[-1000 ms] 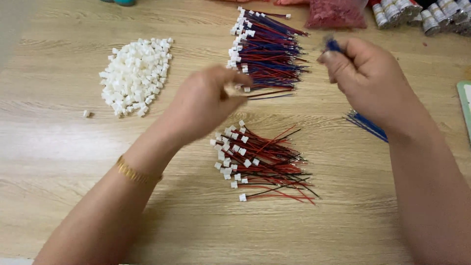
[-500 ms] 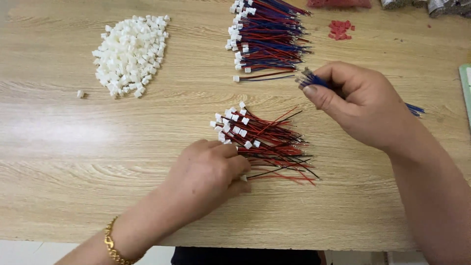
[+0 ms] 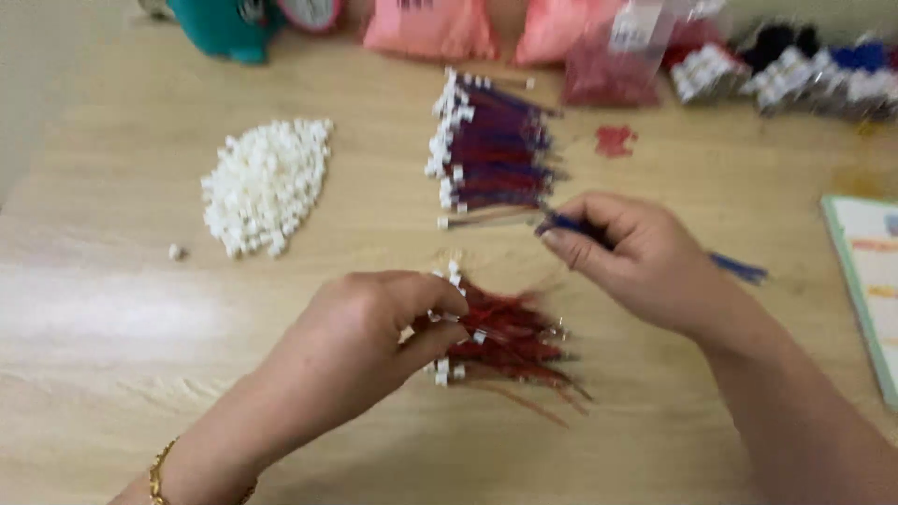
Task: Assembling small electrical connectors by manually inserting wires into plastic housings.
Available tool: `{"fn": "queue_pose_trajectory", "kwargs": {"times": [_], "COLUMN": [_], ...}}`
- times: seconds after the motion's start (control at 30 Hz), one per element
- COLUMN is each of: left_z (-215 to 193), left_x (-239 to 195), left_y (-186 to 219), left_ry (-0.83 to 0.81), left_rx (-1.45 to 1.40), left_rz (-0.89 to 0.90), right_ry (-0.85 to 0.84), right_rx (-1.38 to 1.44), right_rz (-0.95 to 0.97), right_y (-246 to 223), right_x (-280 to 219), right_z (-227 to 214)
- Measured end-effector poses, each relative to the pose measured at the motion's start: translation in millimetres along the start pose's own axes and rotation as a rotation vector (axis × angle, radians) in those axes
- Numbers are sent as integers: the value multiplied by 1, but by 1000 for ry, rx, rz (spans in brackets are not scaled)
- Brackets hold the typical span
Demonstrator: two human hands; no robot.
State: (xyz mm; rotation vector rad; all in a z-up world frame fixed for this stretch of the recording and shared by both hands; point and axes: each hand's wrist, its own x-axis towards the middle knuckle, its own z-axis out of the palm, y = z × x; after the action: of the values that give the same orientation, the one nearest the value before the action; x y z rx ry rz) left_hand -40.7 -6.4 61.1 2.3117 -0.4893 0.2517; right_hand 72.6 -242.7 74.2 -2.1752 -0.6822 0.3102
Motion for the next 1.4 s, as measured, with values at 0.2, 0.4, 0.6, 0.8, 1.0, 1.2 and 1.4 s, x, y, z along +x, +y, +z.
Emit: {"fn": "queue_pose_trajectory", "kwargs": {"times": [0.2, 0.4, 0.6, 0.8, 1.0, 1.2, 1.4], "left_z": [7, 30, 35, 42, 46, 55, 53], "left_x": [54, 88, 103, 107, 105, 104, 102], "left_y": [-50, -64, -68, -72, -79, -94, -99], "left_ry": [70, 166, 197, 195, 218, 248, 273], "left_rx": [-494, -920, -961, -989, -1075, -1223, -1333], "left_rz": [-274, -383, -374, -384, -404, -422, -424], "right_ry": [99, 103, 106, 108, 95, 132, 147], "right_rx": [266, 239, 201, 175, 270, 233, 123], "right_rz": [-91, -73, -31, -24, -11, -11, -11], "right_y": [8, 5, -5, -5, -16, -14, 5], "right_x": [25, 46, 53, 57, 61, 69, 81], "right_z": [5, 6, 3, 5, 7, 14, 14]}}
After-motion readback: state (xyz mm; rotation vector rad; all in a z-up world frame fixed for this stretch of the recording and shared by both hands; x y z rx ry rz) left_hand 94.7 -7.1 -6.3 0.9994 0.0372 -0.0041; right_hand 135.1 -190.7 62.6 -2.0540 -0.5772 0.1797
